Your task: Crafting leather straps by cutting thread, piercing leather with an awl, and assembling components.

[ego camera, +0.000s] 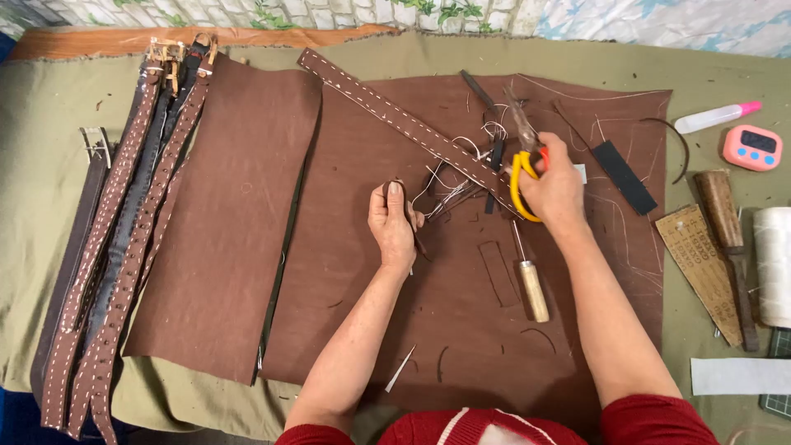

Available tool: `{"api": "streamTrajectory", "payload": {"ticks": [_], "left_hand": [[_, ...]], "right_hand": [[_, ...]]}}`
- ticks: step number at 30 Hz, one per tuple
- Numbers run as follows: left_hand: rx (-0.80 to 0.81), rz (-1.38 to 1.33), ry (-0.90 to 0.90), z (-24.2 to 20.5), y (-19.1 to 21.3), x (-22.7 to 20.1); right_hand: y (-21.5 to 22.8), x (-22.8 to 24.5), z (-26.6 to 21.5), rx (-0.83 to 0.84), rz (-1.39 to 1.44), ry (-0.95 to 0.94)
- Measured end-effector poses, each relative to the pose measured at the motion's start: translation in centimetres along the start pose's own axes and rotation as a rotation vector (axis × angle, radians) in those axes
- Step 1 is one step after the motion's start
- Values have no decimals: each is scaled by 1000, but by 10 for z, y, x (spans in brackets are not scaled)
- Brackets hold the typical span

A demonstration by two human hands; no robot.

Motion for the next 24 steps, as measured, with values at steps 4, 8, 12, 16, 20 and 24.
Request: {"api": "streamTrajectory", "payload": {"ticks": [4,8,12,16,20,24], "left_hand": [[9,17,-32,-3,-4,-1],[66,169,-115,-13,-7,-1],[140,351,-211,-19,-3,5],[182,425,-229,-35,-23,5],[261,473,-193,-55,-46,12],[343,456,-148,-55,-62,26]], "right_hand": [[15,-61,6,84,-197,-115],[26,-80,-16,173,-356,-126],[37,-75,-46,7,-465,7],[41,-30,-68,-89,-319,192],[-3,-7,-90,356,507,379],[-51,-35,-67,411,727,459]]}}
Point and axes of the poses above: each hand's wrist, its own z-axis towards the middle knuckle, its own y-axis out of the back of the hand, x = y × z, the point moved 1 cm from there along z, towards the middle knuckle, and after that the axes turned 13 degrees about x, right-handed, at the moved point
